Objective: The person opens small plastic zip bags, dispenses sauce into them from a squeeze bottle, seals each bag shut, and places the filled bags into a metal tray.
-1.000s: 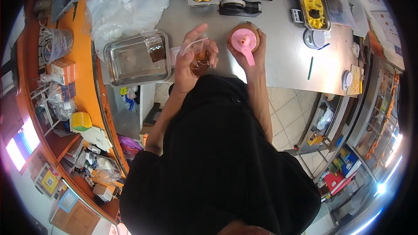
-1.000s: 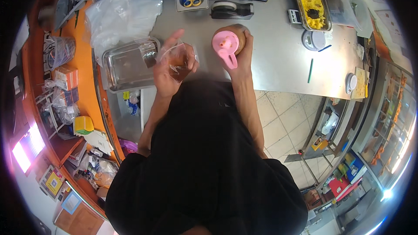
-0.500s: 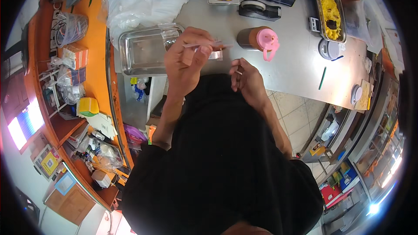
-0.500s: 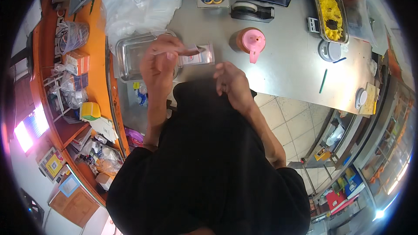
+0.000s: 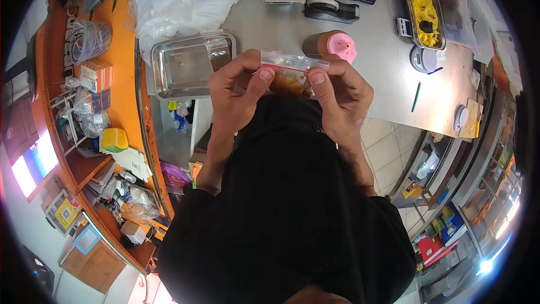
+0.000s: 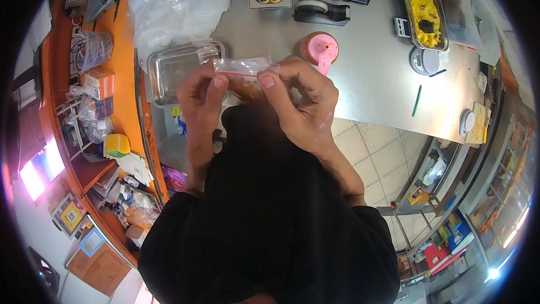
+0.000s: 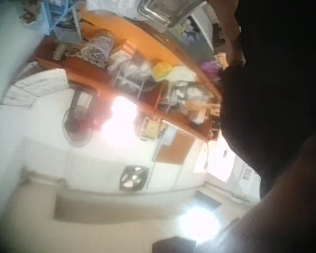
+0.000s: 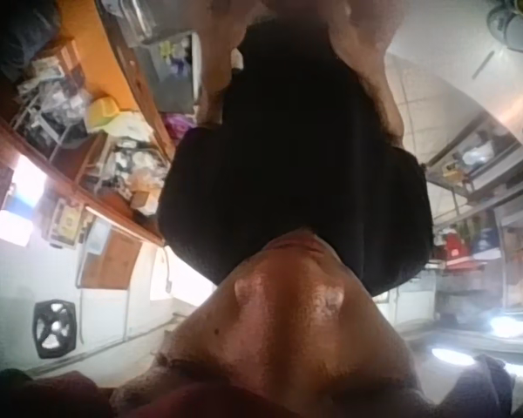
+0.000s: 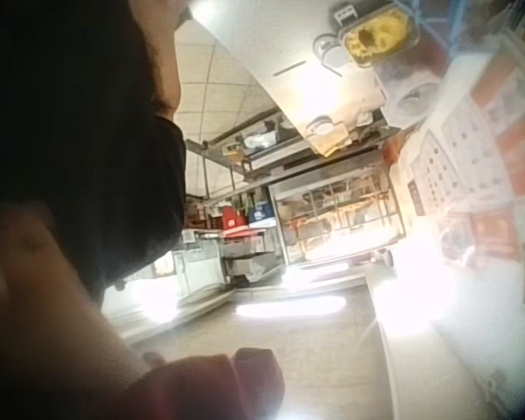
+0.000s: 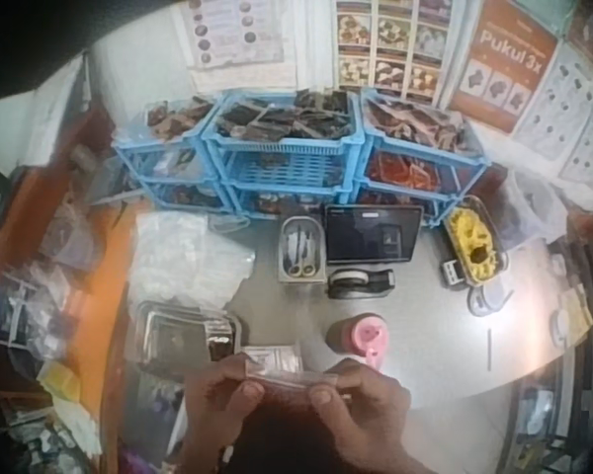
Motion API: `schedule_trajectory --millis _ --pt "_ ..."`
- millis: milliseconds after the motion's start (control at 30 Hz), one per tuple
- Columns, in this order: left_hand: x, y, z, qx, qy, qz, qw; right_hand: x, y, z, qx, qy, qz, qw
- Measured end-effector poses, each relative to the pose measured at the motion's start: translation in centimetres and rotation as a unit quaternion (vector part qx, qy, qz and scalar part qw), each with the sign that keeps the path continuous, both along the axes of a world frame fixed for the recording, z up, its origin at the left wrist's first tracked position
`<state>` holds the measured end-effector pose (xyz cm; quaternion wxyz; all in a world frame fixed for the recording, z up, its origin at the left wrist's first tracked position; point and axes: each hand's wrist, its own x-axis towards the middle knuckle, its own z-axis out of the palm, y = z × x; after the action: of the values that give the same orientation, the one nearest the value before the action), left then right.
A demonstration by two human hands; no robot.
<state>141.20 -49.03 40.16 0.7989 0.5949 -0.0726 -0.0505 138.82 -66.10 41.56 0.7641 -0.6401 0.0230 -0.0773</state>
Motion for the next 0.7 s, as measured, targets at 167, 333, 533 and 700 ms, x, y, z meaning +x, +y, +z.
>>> schedule_trajectory --millis 167,333,533,700 --pt "-0.2 -0.4 0.1 0.005 -0.015 0.000 1.000 0.2 -0.7 -0.1 -0.039 -0.027 0.019 0.999" --pt "0.1 -0.5 -0.5 -0.030 -0.041 -0.001 0.999 -0.1 -0.9 0.0 -0.049 -0.029 0.019 0.998" --pt "0.2 -0.3 -0.6 -0.017 -0.051 -0.002 0.999 0.4 -0.3 0.5 -0.055 -0.056 0.063 0.995" --pt "0.0 -0.4 0.6 0.024 -0.045 -0.029 0.998 0.1 -0.4 0.0 -0.080 -0.016 0.060 0.995"
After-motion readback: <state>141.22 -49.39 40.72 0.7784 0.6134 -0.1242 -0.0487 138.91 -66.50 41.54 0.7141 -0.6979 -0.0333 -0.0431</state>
